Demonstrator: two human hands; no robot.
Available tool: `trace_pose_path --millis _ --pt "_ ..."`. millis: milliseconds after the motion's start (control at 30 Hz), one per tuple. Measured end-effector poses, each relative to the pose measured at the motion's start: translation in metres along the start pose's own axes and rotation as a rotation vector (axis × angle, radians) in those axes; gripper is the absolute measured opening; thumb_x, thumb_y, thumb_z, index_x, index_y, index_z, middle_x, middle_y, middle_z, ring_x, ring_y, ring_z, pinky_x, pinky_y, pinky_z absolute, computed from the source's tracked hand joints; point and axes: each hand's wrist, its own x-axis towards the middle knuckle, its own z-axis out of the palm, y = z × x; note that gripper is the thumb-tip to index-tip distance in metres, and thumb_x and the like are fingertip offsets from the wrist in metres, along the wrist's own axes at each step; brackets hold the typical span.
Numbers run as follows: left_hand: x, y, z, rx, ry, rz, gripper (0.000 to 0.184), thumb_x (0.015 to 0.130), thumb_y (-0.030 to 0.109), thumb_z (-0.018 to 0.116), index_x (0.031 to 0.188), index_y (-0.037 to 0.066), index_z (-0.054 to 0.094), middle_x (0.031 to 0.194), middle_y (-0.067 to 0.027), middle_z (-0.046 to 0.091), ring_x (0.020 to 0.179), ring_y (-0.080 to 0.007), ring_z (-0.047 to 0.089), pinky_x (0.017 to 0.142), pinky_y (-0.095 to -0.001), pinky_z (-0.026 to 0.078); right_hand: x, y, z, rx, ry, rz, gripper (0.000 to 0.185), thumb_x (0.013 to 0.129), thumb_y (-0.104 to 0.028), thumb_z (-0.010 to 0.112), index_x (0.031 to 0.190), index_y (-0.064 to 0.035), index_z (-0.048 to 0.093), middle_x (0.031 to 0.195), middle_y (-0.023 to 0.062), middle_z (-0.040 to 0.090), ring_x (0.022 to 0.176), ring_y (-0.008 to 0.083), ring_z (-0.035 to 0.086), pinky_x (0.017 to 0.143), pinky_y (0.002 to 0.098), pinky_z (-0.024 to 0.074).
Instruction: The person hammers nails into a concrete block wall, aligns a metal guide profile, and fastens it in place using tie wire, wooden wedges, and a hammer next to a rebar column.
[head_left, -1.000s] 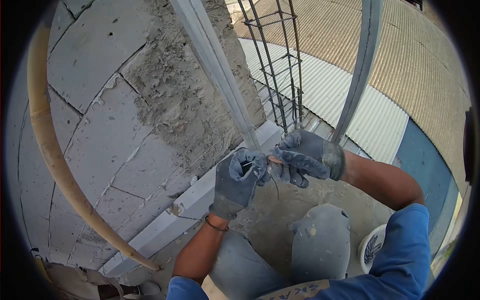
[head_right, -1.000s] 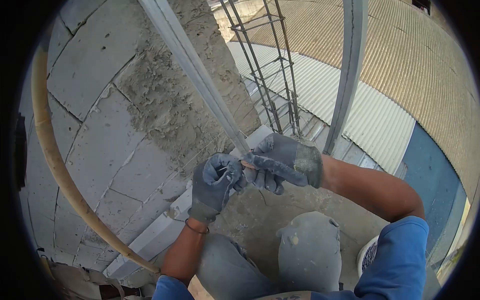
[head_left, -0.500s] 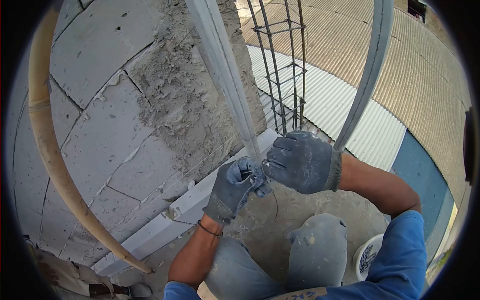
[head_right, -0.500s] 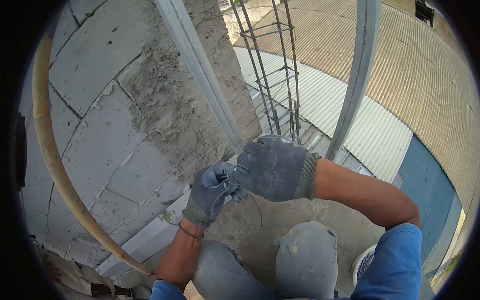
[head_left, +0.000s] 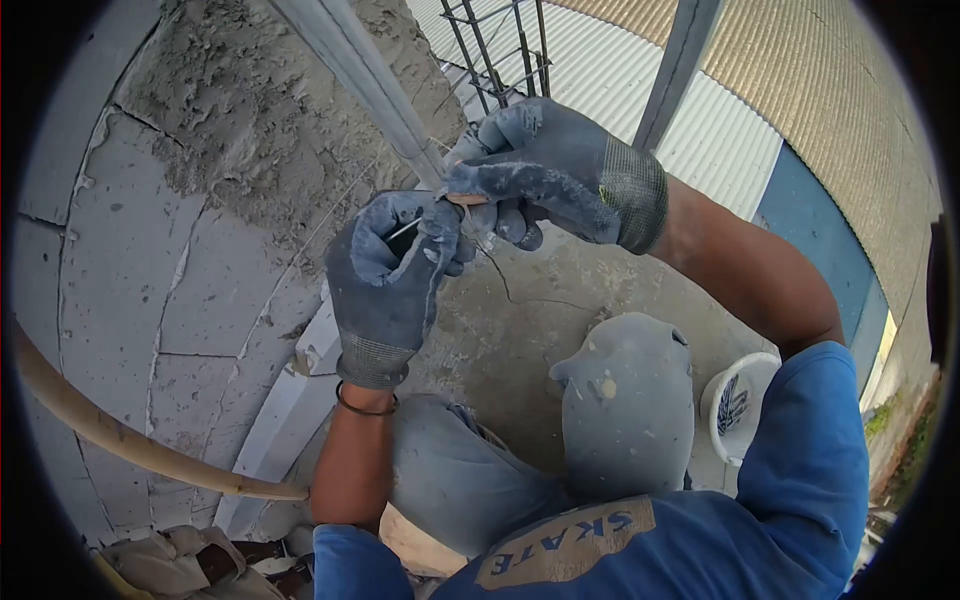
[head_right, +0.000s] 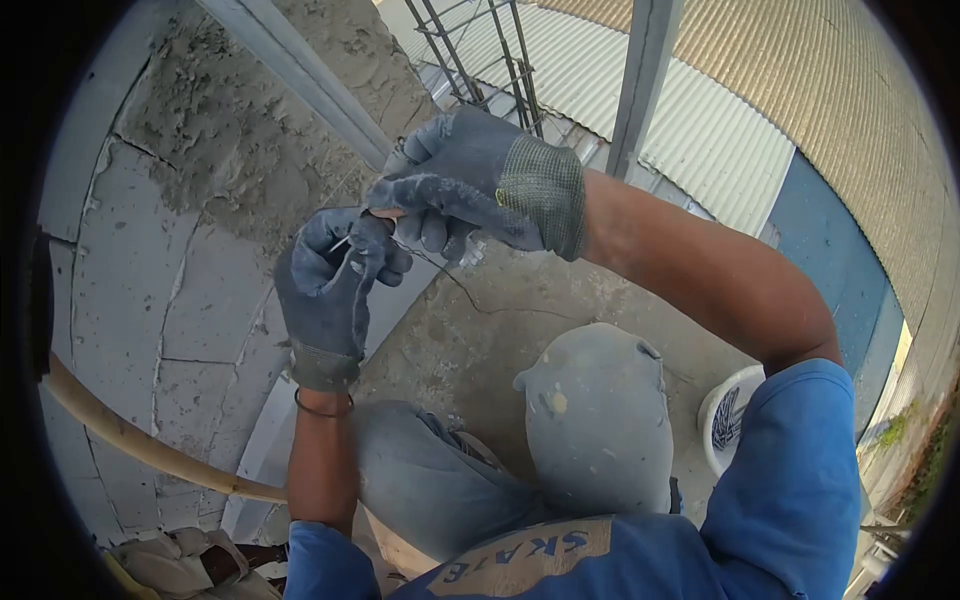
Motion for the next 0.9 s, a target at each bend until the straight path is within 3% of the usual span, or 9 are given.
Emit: trace_pose_path --millis 67,167,233,333,400,467,633,700,900 --pt "0.003 0.000 -0.006 -0.076 0.016 0.010 0.021 0.094 0.012 0.063 0.106 -0.005 0.063 0.082 -0.0094 0.067 0.070 -0.0168 0.066 0.063 -0.0282 0.054 -0.005 0.007 -0.005 -0.201 0.033 -0.157 0.030 0.096 -0.028 0.066 0.095 0.0015 0.070 0.071 0.0087 0.068 0.054 0.0120 0.064 0.046 0.0246 0.0519" --pt "0.005 -0.002 -0.021 -0.201 0.024 -0.026 0.022 0.099 0.020 0.059 0.107 0.000 0.063 0.095 -0.0064 0.061 0.074 -0.0140 0.055 0.064 -0.0270 0.045 -0.017 0.059 -0.051 -0.167 0.158 -0.131 0.041 0.100 -0.038 0.059 0.092 0.0008 0.070 0.070 0.0075 0.068 0.054 0.0122 0.065 0.049 0.0244 0.0543" --pt "0.007 0.000 -0.023 -0.260 0.146 -0.003 0.031 0.097 0.025 0.064 0.109 -0.003 0.061 0.080 -0.0072 0.063 0.067 -0.0170 0.062 0.056 -0.0282 0.046 -0.044 0.119 -0.079 -0.183 0.336 0.130 0.035 0.096 -0.033 0.066 0.082 -0.0014 0.068 0.062 0.0058 0.065 0.048 0.0100 0.061 0.046 0.0233 0.0510" --pt "0.010 -0.001 -0.035 -0.227 0.253 -0.071 0.028 0.098 0.024 0.063 0.107 -0.002 0.061 0.078 -0.0074 0.062 0.064 -0.0161 0.060 0.054 -0.0271 0.043 -0.132 0.199 -0.077 -0.233 0.462 0.544 0.038 0.090 -0.035 0.073 0.066 -0.0062 0.064 0.055 -0.0002 0.058 0.047 0.0090 0.056 0.044 0.0251 0.0466" --pt "0.008 0.003 -0.044 -0.274 0.105 -0.063 0.016 0.100 0.019 0.058 0.099 0.003 0.060 0.087 -0.0073 0.060 0.068 -0.0142 0.053 0.059 -0.0277 0.043 -0.208 0.330 -0.093 -0.590 0.234 0.684 0.028 0.092 -0.032 0.068 0.084 -0.0061 0.075 0.063 0.0046 0.065 0.060 0.0160 0.064 0.059 0.0352 0.0506" --pt "0.012 0.005 -0.045 -0.334 0.097 -0.104 0.016 0.095 0.018 0.063 0.090 0.004 0.056 0.084 -0.0113 0.063 0.061 -0.0206 0.060 0.052 -0.0312 0.046 -0.227 0.386 -0.082 -0.748 0.090 0.777 0.030 0.092 -0.034 0.067 0.083 -0.0060 0.074 0.063 0.0048 0.064 0.059 0.0164 0.063 0.058 0.0354 0.0499" --pt "0.018 0.003 -0.031 -0.610 -0.093 -0.211 0.013 0.090 0.014 0.069 0.087 0.006 0.060 0.088 -0.0130 0.066 0.074 -0.0253 0.068 0.057 -0.0324 0.049 -0.178 0.407 -0.067 -0.889 -0.004 0.828 0.035 0.093 -0.038 0.065 0.082 -0.0056 0.072 0.062 0.0053 0.063 0.058 0.0173 0.061 0.056 0.0359 0.0482" --pt "0.021 -0.006 -0.039 -0.728 -0.305 -0.282 0.021 0.090 0.018 0.071 0.096 0.000 0.063 0.099 -0.0148 0.068 0.092 -0.0246 0.070 0.072 -0.0313 0.055 -0.157 0.403 -0.069 -0.917 -0.011 0.813 0.036 0.093 -0.039 0.064 0.081 -0.0055 0.071 0.062 0.0056 0.062 0.057 0.0177 0.060 0.055 0.0361 0.0475" --pt "0.019 0.001 -0.054 -0.763 -0.405 -0.341 0.019 0.090 0.018 0.072 0.094 0.001 0.063 0.092 -0.0120 0.066 0.085 -0.0237 0.068 0.067 -0.0295 0.052 -0.110 0.394 -0.077 -0.967 -0.018 0.790 0.042 0.094 -0.044 0.062 0.079 -0.0051 0.068 0.061 0.0062 0.060 0.055 0.0188 0.057 0.053 0.0367 0.0454"
